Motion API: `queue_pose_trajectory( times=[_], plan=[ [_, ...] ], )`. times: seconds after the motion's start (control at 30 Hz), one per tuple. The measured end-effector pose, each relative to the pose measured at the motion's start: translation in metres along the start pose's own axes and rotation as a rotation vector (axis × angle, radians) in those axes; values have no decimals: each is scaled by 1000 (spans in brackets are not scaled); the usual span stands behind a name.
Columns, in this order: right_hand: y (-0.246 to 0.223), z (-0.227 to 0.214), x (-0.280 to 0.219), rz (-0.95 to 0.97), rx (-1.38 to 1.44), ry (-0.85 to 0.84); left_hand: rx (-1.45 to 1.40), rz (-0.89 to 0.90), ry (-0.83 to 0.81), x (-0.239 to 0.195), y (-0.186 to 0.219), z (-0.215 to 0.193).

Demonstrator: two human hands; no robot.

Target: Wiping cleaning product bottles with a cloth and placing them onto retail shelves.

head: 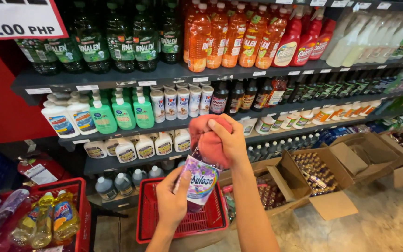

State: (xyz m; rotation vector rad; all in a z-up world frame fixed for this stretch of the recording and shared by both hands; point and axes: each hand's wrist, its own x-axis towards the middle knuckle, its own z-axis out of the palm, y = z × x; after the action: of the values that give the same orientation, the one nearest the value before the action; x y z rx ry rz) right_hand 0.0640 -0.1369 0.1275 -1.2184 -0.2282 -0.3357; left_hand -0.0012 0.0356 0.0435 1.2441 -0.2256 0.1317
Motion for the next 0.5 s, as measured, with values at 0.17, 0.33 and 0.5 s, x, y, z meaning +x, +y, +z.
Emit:
queue_pose_trajectory(
  times=[0.17,0.33,0.5],
  plan=[
    [-1,14,-6,-104,-258,492,14,62,41,3,14,5],
    [7,14,-13,-293,-393,610,43,87,69,1,18,9],
    [27,0,-12,-383,-287,590,-62,66,59,10,2,14]
  ],
)
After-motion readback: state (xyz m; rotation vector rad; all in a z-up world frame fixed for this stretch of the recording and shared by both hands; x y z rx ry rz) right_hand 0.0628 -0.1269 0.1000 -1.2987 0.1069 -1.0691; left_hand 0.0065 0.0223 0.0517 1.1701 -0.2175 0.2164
